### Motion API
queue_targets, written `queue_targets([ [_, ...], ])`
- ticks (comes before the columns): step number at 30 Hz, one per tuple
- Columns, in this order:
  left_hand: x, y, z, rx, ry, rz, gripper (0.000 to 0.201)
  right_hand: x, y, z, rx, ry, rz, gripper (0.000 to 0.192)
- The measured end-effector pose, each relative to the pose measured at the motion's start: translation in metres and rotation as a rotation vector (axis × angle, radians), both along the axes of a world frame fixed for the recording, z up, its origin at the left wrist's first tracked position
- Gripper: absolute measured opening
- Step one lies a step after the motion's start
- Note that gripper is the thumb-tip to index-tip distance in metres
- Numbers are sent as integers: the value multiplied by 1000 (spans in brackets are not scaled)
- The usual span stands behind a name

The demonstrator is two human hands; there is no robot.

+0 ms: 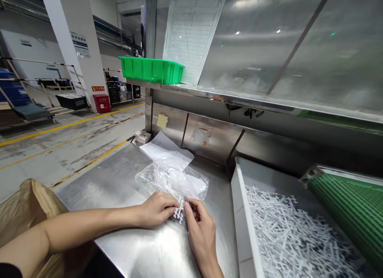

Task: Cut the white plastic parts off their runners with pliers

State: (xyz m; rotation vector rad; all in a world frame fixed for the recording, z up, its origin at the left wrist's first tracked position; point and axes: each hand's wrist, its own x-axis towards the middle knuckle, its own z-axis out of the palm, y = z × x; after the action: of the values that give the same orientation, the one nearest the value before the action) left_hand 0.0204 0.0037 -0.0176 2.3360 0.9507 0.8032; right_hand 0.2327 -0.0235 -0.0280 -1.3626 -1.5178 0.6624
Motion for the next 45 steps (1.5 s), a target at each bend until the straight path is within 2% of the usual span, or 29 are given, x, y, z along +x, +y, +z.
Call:
queue_targets([
  [3, 0, -4, -1, 6, -8, -23, 19, -2, -2, 2, 4, -7, -6, 51],
  [10, -12, -12, -12, 153, -28, -67, 27, -11, -12, 16, 26, -26, -11, 31],
  [15, -14, -13, -7, 203, -62, -99, 27, -14, -15, 20, 70, -36, 29, 17],
  [22, -15, -13, -2, 229, -82, -89, 24, -14, -22, 28, 158, -59, 46, 6],
  [35, -14, -13, 0, 259, -35, -57, 30, -14, -29, 31, 235, -153, 153, 3],
  [40, -14, -13, -1, 268, -45, -48, 31, -10, -23, 30, 184, -145, 103, 6],
  [45, -15, -13, -2, 271, -34, -53, 31, -10, -21, 29, 141, -130, 130, 7],
])
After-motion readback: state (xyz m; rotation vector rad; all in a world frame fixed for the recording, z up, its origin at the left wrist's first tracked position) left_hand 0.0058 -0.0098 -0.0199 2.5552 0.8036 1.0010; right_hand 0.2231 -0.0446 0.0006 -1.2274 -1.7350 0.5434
